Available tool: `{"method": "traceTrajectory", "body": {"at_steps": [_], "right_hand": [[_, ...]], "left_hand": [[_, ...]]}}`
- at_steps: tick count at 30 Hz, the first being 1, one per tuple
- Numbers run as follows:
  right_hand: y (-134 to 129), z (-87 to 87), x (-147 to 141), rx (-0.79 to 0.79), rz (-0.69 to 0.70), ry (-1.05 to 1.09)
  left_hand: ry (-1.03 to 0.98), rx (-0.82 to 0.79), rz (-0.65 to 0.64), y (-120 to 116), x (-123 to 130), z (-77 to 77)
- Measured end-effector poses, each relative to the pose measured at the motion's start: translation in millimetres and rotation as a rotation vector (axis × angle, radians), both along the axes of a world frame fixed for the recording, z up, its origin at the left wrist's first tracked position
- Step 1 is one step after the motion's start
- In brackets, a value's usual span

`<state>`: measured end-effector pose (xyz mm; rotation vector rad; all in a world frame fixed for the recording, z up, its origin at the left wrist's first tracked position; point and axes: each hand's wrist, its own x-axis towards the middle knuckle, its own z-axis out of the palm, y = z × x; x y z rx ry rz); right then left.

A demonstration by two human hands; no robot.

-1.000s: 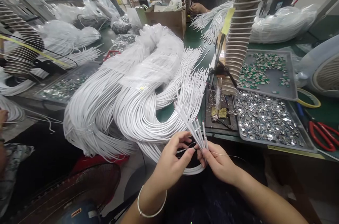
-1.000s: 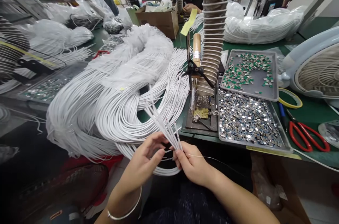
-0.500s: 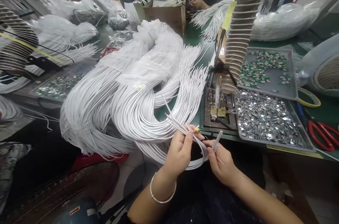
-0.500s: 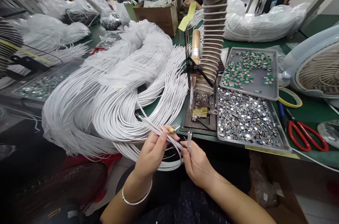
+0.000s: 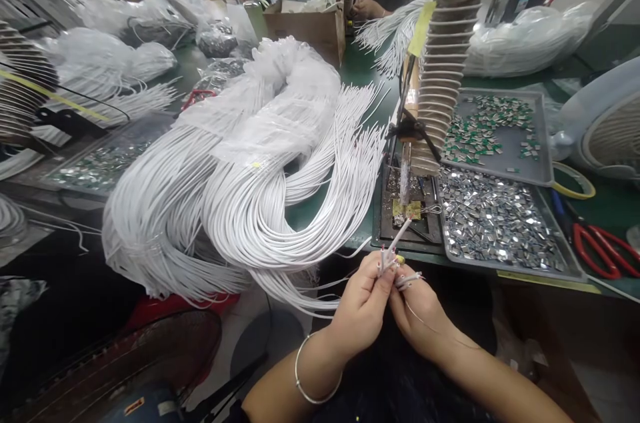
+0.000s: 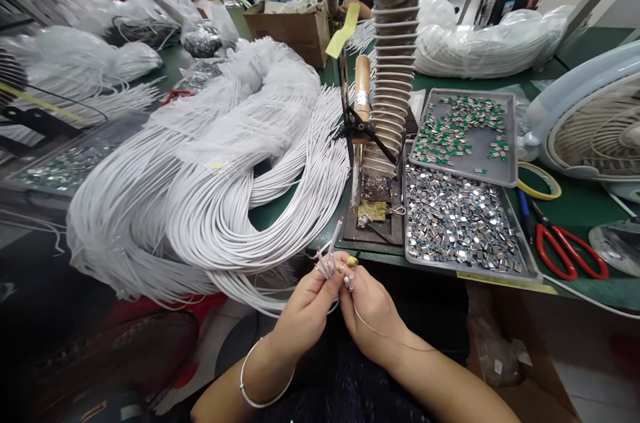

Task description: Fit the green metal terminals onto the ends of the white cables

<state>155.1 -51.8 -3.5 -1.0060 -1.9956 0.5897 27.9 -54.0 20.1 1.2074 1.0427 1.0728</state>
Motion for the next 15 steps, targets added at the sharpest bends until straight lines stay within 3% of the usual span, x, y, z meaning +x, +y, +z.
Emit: {"method": "traceTrajectory", "body": {"at_steps": [9, 15], "right_hand": [[-3.0, 1.4, 0.7, -0.131, 0.039, 0.004], [-2.1, 11.4, 4.0, -0.119, 0.108, -0.069]], "left_hand": [[0.222, 0.194, -0.04, -5.0, 2.9, -1.7], [0.11, -0.008, 0.088, -2.0, 5.3, -0.7]]}}
